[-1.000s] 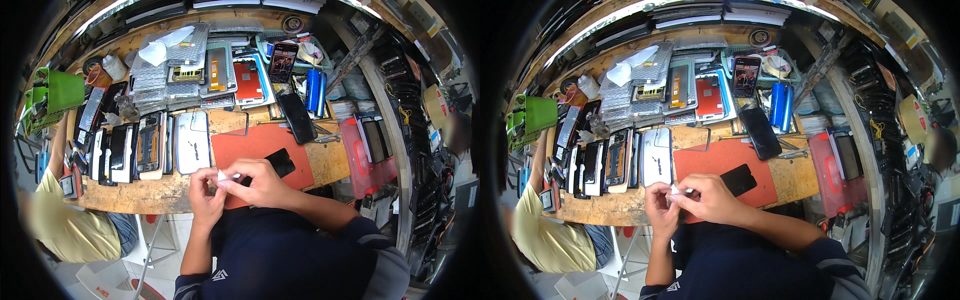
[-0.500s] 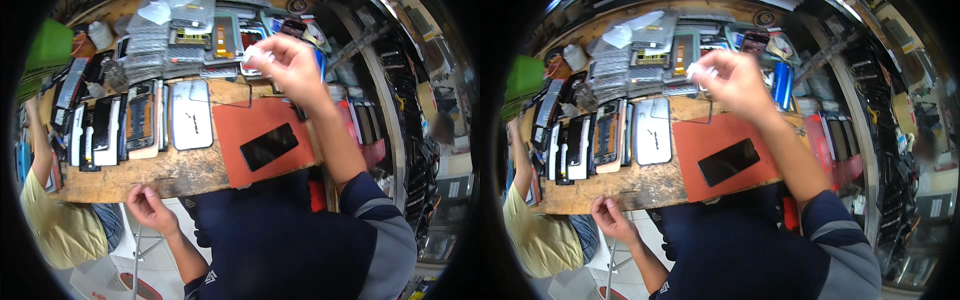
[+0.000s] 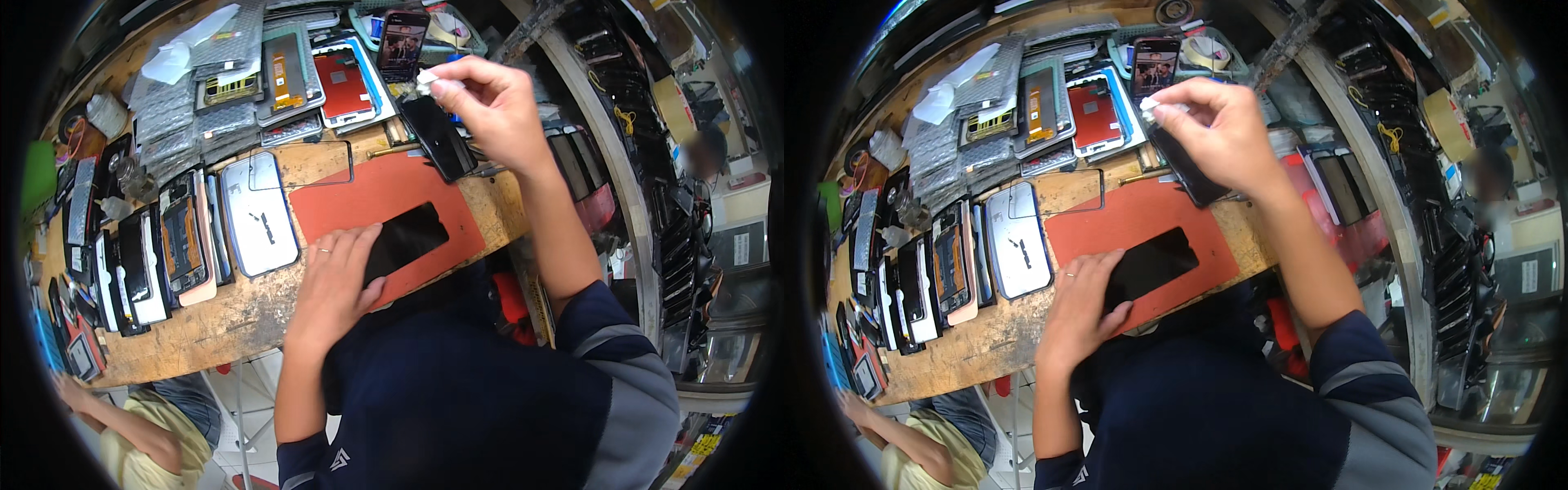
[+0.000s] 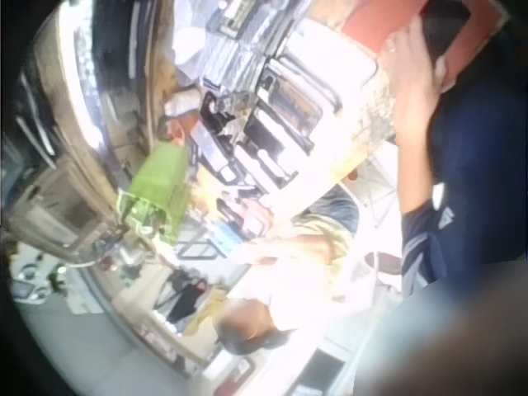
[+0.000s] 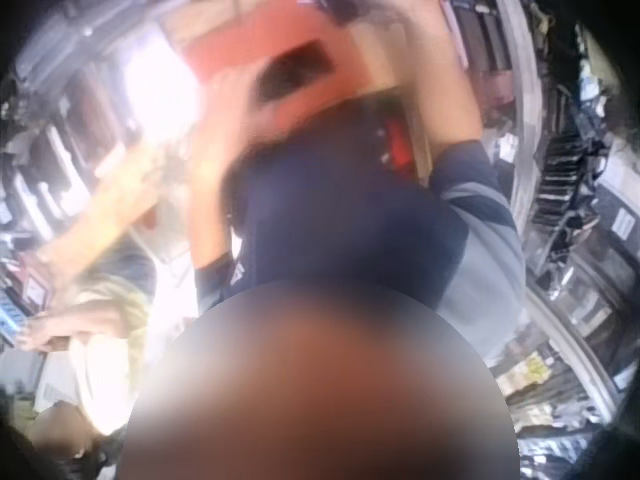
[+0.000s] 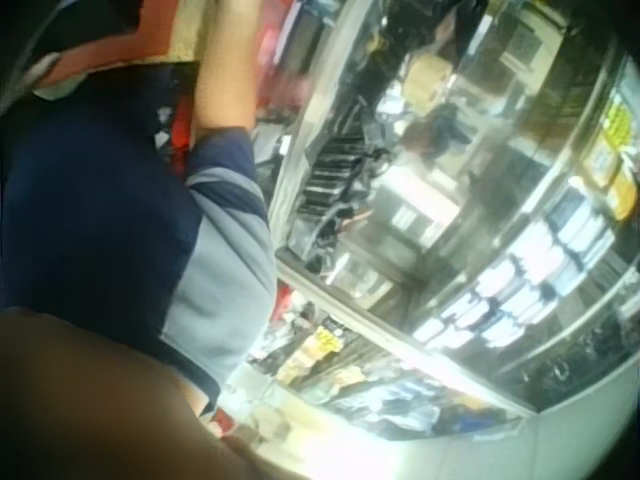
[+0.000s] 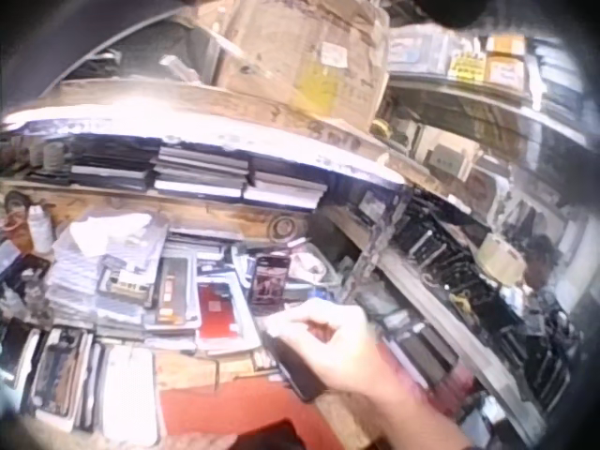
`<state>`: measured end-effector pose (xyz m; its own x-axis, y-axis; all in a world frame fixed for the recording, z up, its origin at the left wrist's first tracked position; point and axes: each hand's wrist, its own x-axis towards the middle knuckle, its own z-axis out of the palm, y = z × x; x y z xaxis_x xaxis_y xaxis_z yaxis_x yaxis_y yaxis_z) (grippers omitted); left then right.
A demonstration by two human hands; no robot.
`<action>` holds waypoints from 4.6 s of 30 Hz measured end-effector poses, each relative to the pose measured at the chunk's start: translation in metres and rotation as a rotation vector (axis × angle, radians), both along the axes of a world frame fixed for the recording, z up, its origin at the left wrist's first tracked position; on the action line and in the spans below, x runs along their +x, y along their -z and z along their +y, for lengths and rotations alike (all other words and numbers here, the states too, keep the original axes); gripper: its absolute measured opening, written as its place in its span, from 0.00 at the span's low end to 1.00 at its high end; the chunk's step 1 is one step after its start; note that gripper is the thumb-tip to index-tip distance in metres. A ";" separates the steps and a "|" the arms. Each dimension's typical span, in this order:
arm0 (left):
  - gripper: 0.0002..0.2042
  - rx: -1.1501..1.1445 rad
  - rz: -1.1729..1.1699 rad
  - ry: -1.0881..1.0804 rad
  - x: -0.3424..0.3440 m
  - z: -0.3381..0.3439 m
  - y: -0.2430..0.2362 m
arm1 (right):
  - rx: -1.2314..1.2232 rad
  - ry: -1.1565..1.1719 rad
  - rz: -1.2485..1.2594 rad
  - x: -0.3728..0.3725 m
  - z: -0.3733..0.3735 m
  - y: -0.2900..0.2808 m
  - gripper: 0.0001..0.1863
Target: The person wipes the back and front of a black smartphone with a white cloth on a cluttered workbench. They handle several other mobile phones and parts, moving them aside to access the work area, then continue wiping the device.
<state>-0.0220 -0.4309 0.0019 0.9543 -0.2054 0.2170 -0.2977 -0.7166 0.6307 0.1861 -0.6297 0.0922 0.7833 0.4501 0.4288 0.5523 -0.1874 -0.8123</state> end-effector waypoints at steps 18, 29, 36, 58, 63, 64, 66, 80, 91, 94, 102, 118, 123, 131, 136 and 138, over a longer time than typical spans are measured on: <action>0.08 -0.276 -0.729 -1.433 -0.142 0.122 0.072 | 0.059 -0.138 0.206 -0.002 0.042 0.046 0.06; 0.14 -0.316 -0.445 -1.317 -0.131 0.107 0.081 | -0.112 -0.339 0.082 -0.043 0.122 0.031 0.06; 0.09 -0.166 -0.531 -1.367 -0.121 0.107 0.082 | -0.052 -0.417 -0.115 -0.045 0.225 0.021 0.08; 0.06 -0.040 -0.603 -1.303 -0.119 0.109 0.075 | -0.325 -0.339 -1.043 -0.021 0.401 0.042 0.10; 0.07 -0.078 -0.530 -1.300 -0.122 0.106 0.074 | -0.372 -0.319 -1.002 -0.019 0.401 0.042 0.06; 0.06 -0.066 -0.550 -1.298 -0.122 0.107 0.074 | -0.315 -0.299 -1.004 -0.019 0.401 0.041 0.06; 0.05 -0.068 -0.565 -1.296 -0.121 0.107 0.075 | -0.382 -0.329 -0.997 -0.018 0.401 0.041 0.07; 0.05 -0.038 -0.581 -1.347 -0.127 0.106 0.082 | -0.384 -0.382 -0.947 -0.028 0.409 0.032 0.14; 0.11 -0.102 -0.516 -1.403 -0.126 0.115 0.094 | -0.346 -0.195 -0.854 -0.048 0.414 0.038 0.09; 0.10 -0.071 -0.535 -1.393 -0.126 0.118 0.095 | -0.222 -0.157 -0.910 -0.050 0.375 0.030 0.07; 0.09 -0.027 -0.423 -1.389 -0.130 0.122 0.097 | -0.212 -0.368 -0.598 -0.037 0.070 0.063 0.06; 0.10 -0.012 -0.406 -1.400 -0.122 0.116 0.087 | -0.484 -0.475 -0.520 -0.113 0.007 0.118 0.15; 0.10 0.020 -0.343 -1.440 -0.123 0.115 0.086 | -0.393 -0.501 -0.574 -0.118 0.008 0.110 0.15; 0.10 -0.007 -0.364 -1.423 -0.121 0.115 0.086 | -0.387 -0.550 -0.688 -0.113 0.018 0.115 0.15; 0.10 -0.016 -0.369 -1.421 -0.122 0.115 0.086 | -0.482 -0.534 -0.651 -0.110 0.017 0.112 0.13; 0.10 -0.005 -0.374 -1.415 -0.121 0.115 0.086 | -0.471 -0.548 -0.649 -0.111 0.018 0.112 0.14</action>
